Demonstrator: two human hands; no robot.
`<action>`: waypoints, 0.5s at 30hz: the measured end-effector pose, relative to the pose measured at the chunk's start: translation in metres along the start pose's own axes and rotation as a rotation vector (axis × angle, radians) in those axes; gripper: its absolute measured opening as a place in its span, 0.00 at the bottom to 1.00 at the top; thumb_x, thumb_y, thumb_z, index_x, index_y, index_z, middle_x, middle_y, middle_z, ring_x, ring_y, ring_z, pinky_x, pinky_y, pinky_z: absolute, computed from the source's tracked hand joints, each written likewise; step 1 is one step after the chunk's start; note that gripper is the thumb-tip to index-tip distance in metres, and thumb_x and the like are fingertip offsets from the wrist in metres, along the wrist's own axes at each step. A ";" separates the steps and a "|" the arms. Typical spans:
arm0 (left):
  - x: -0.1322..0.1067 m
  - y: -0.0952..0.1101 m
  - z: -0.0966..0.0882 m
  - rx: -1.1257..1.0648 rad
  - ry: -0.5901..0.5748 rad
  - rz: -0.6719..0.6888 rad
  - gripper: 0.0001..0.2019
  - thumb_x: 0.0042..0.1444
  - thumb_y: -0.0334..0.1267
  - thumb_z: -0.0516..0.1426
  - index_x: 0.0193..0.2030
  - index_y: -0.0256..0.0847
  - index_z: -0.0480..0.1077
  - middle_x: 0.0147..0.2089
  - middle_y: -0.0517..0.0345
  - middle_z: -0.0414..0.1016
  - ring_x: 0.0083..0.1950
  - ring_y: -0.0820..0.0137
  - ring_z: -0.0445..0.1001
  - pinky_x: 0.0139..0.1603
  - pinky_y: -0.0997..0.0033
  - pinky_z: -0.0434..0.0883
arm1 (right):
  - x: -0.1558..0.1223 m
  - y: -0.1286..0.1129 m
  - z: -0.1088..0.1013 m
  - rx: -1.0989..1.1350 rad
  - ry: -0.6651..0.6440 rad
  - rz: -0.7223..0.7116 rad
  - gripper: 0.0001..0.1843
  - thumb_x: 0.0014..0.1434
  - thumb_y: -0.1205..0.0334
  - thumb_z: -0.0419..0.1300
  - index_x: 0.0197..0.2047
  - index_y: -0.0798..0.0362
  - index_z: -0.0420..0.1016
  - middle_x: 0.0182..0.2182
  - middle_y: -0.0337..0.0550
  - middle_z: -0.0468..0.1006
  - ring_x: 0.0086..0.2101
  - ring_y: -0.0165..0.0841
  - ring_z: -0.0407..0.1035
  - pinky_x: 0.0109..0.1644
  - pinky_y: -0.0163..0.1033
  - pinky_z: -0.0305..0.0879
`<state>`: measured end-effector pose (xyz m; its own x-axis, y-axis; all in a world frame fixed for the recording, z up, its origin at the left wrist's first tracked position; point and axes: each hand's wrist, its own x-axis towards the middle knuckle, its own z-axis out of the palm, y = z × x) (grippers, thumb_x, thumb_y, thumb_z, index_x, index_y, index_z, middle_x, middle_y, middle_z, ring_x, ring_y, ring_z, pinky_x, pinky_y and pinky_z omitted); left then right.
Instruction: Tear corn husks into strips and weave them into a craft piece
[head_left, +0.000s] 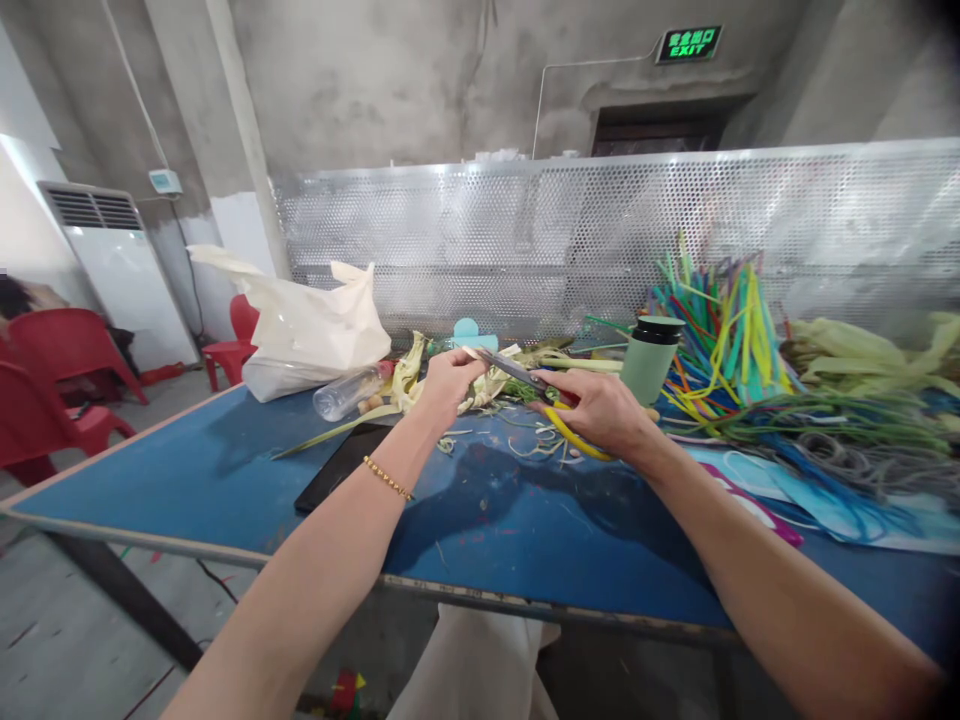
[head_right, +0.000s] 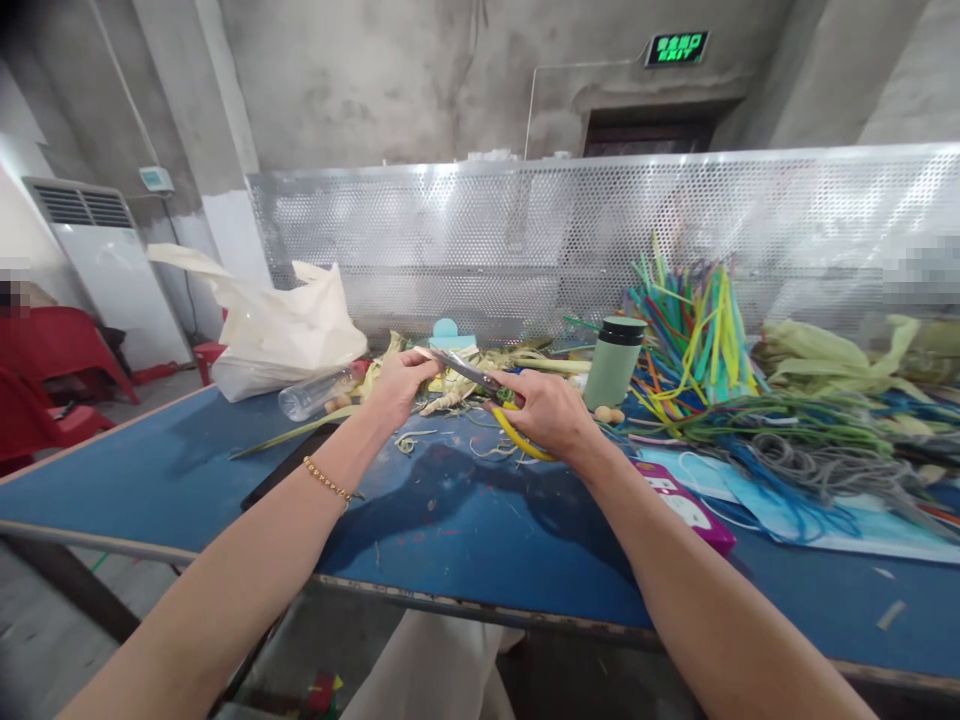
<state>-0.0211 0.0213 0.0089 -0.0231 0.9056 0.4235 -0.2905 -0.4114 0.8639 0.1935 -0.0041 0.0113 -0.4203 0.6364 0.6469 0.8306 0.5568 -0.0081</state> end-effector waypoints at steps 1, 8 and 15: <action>0.000 -0.001 0.000 -0.005 -0.005 -0.003 0.04 0.38 0.30 0.62 0.26 0.35 0.76 0.24 0.62 0.70 0.29 0.77 0.64 0.35 0.75 0.60 | 0.000 0.000 0.000 -0.002 0.005 -0.002 0.25 0.57 0.45 0.58 0.54 0.47 0.77 0.21 0.37 0.68 0.23 0.30 0.59 0.29 0.36 0.49; 0.003 -0.004 -0.002 -0.007 -0.015 0.018 0.04 0.38 0.32 0.64 0.24 0.35 0.75 0.24 0.62 0.70 0.29 0.77 0.64 0.34 0.75 0.60 | 0.001 0.001 -0.001 0.000 0.008 -0.015 0.25 0.57 0.46 0.57 0.53 0.48 0.77 0.20 0.37 0.67 0.23 0.29 0.59 0.28 0.35 0.49; 0.002 -0.002 -0.002 -0.002 -0.010 0.015 0.03 0.38 0.31 0.63 0.23 0.35 0.73 0.23 0.62 0.68 0.27 0.78 0.61 0.32 0.76 0.59 | 0.001 -0.002 -0.002 0.046 0.029 -0.039 0.24 0.57 0.47 0.58 0.53 0.49 0.78 0.23 0.40 0.74 0.25 0.32 0.64 0.30 0.36 0.56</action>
<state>-0.0226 0.0244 0.0076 -0.0178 0.8981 0.4394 -0.2918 -0.4250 0.8569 0.1924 -0.0059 0.0136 -0.4403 0.5983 0.6695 0.7961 0.6050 -0.0171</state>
